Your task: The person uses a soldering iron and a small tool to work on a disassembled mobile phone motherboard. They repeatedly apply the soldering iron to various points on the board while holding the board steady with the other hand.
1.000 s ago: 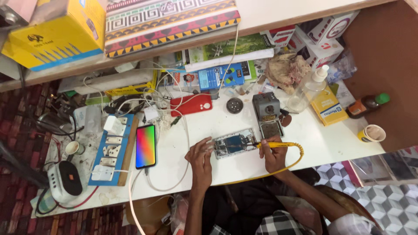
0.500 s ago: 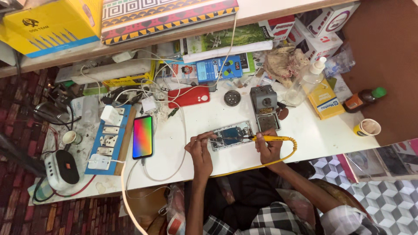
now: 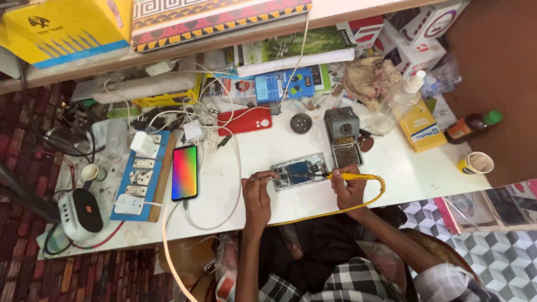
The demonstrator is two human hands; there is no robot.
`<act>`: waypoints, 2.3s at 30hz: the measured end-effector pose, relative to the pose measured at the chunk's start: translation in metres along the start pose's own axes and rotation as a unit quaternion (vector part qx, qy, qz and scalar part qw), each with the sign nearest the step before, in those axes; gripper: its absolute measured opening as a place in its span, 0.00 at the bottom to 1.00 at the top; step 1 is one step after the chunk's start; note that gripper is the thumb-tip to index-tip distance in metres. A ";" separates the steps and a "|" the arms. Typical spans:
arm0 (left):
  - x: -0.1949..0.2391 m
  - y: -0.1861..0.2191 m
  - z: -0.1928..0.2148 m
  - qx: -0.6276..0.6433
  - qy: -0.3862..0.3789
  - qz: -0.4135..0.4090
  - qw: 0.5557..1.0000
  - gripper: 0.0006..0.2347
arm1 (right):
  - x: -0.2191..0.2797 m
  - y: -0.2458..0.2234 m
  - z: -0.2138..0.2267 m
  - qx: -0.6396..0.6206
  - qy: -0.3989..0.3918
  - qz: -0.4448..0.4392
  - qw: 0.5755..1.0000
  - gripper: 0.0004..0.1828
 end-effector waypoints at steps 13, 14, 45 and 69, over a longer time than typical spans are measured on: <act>0.013 -0.006 -0.007 0.008 0.020 0.029 0.999 0.10 | 0.001 -0.005 0.000 0.022 -0.007 0.002 1.000 0.08; 0.013 -0.012 -0.009 0.036 0.010 0.053 0.998 0.10 | 0.000 -0.004 0.001 0.027 -0.005 -0.002 1.000 0.08; 0.017 -0.039 -0.016 0.162 0.003 0.074 0.984 0.11 | -0.004 -0.003 -0.005 0.015 -0.018 -0.030 0.999 0.07; 0.020 -0.033 -0.014 0.124 0.002 0.080 0.989 0.11 | -0.002 -0.001 0.003 0.000 -0.011 -0.019 1.000 0.08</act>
Point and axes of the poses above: each hand's wrist, its own x-axis away from the middle knuckle, its own z-axis out of the back of the hand, y = z × x, the point moved 10 cm from there along -x, towards the middle knuckle, and after that the axes turned 14 degrees about -x, right-handed, at the moved point
